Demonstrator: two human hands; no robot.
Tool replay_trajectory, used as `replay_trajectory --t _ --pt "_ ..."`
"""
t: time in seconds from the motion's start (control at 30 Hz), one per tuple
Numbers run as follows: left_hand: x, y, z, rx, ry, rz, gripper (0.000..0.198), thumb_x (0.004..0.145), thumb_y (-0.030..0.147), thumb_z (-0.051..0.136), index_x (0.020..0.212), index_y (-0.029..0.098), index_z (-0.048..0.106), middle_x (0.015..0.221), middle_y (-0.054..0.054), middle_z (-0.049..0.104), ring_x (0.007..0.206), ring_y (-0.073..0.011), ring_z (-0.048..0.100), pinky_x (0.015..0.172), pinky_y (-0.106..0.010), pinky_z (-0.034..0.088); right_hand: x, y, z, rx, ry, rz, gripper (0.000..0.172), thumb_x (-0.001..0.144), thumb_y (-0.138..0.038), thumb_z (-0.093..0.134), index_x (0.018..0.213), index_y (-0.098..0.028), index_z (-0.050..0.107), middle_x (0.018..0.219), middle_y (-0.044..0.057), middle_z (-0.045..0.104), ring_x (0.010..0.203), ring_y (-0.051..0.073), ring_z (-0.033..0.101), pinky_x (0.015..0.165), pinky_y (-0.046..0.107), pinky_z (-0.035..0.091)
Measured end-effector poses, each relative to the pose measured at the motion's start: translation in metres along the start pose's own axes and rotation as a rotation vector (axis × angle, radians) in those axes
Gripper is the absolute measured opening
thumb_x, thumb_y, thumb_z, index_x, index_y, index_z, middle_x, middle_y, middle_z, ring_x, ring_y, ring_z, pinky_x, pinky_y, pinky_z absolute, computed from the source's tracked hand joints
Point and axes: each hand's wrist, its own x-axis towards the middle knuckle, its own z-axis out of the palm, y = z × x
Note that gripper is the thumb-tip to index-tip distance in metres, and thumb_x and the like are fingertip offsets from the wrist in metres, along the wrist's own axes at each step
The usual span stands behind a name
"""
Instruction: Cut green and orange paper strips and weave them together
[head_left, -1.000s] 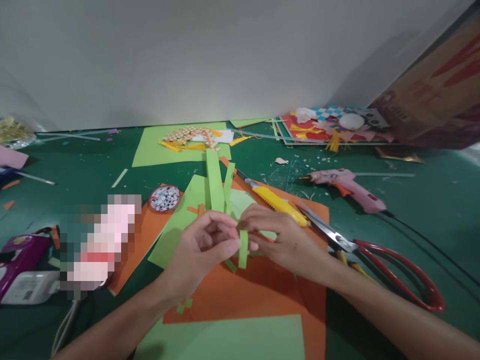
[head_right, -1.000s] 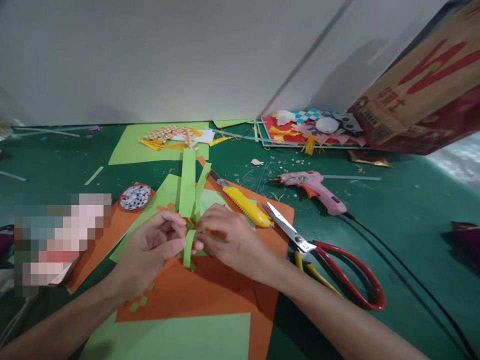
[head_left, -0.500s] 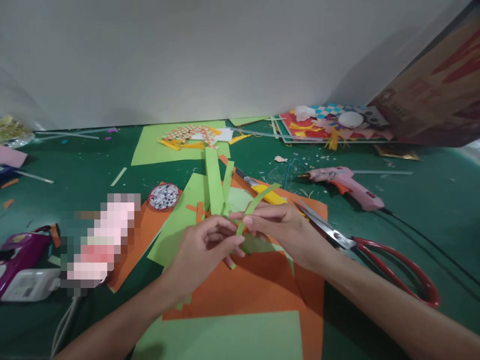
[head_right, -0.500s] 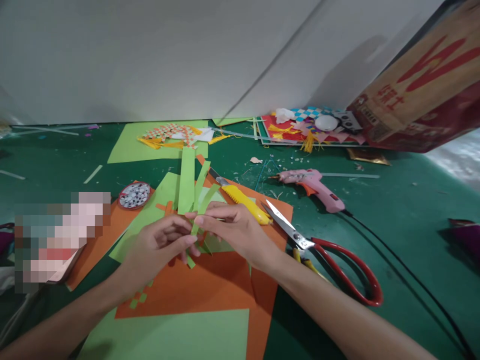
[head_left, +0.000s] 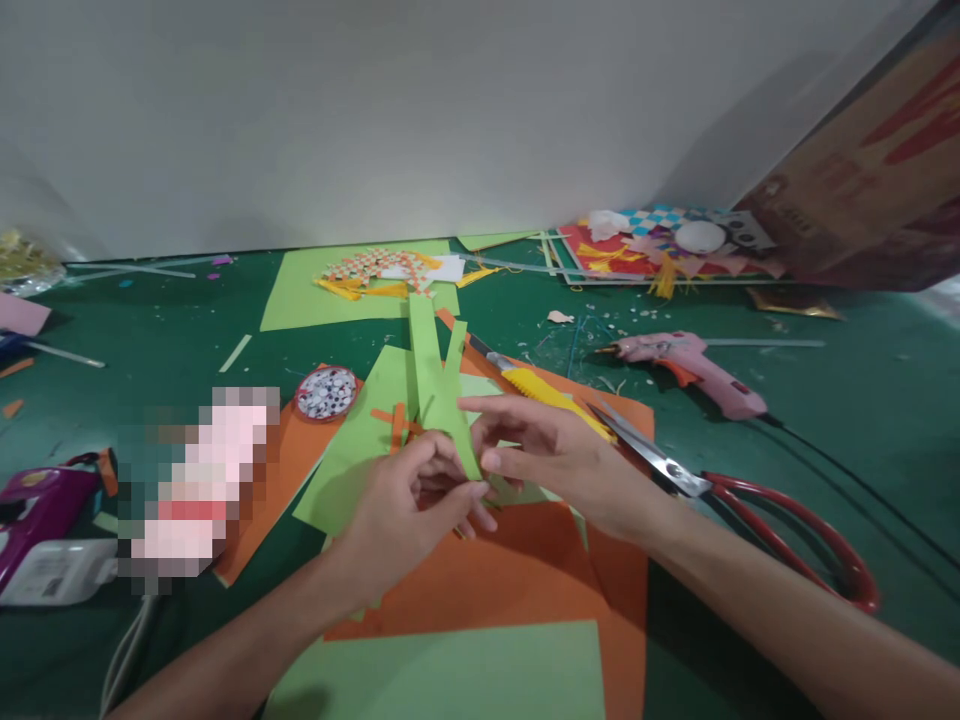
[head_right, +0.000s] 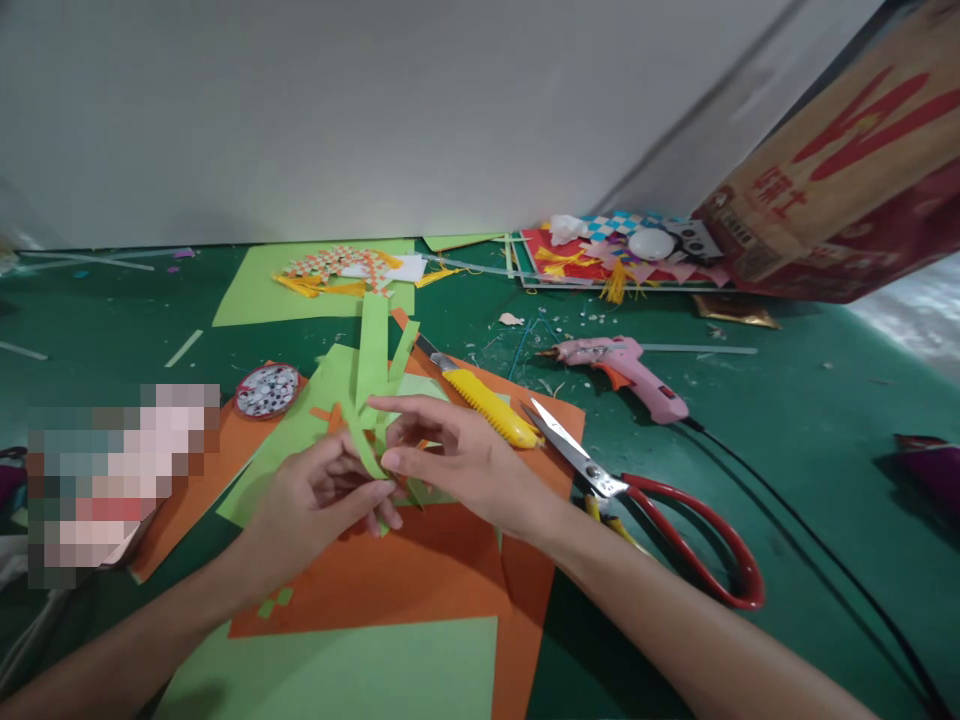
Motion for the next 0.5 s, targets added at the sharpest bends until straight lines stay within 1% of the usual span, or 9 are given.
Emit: replay_trajectory --t 0.13,0.27,0.33,0.4,0.5 --pt "0.0015 -0.0018 0.0003 0.003 -0.006 -0.003 0.013 0.080 0.025 0.062 0.077 0.018 0.053 0.068 0.000 0.065 0.061 -0.0143 0.069 0.055 -0.022 0.053 -0.0005 -0.0005 0.0003 -0.051 0.002 -0.012 0.037 0.075 -0.031 0.068 0.110 -0.020 0.065 0.082 0.002 0.059 0.072 0.012 0.057 0.061 0.024 0.049" --pt "0.0011 -0.0022 0.0000 -0.028 -0.028 -0.055 0.023 0.077 0.035 0.069 0.074 0.017 0.055 0.067 -0.001 0.067 0.061 -0.0163 0.069 0.058 -0.024 0.054 -0.0016 -0.0011 0.0020 -0.154 0.017 -0.033 0.037 0.070 -0.032 0.072 0.105 -0.020 0.068 0.091 0.004 0.063 0.078 0.014 0.059 0.066 0.026 0.051" --pt "0.0007 -0.0021 -0.0005 -0.033 -0.032 -0.057 0.026 0.075 0.039 0.070 0.073 0.017 0.057 0.064 -0.001 0.067 0.061 -0.0161 0.068 0.060 -0.025 0.055 -0.0019 -0.0005 0.0022 -0.185 0.013 -0.060 0.039 0.068 -0.033 0.075 0.104 -0.021 0.069 0.094 0.005 0.064 0.081 0.015 0.059 0.067 0.026 0.051" --pt "0.0005 -0.0024 -0.0013 -0.024 -0.018 -0.046 0.026 0.074 0.039 0.071 0.071 0.017 0.059 0.063 -0.001 0.066 0.060 -0.0148 0.067 0.061 -0.025 0.055 -0.0018 0.0006 0.0020 -0.183 0.000 -0.066 0.039 0.068 -0.034 0.075 0.105 -0.022 0.069 0.095 0.005 0.064 0.084 0.017 0.059 0.067 0.027 0.051" --pt "0.0007 -0.0037 -0.0021 -0.026 0.010 -0.030 0.026 0.073 0.037 0.073 0.066 0.017 0.058 0.063 -0.001 0.067 0.057 -0.0126 0.064 0.059 -0.024 0.055 -0.0011 0.0022 0.0015 -0.157 -0.016 -0.055 0.039 0.068 -0.033 0.074 0.105 -0.021 0.069 0.095 0.005 0.063 0.080 0.016 0.059 0.063 0.026 0.050"
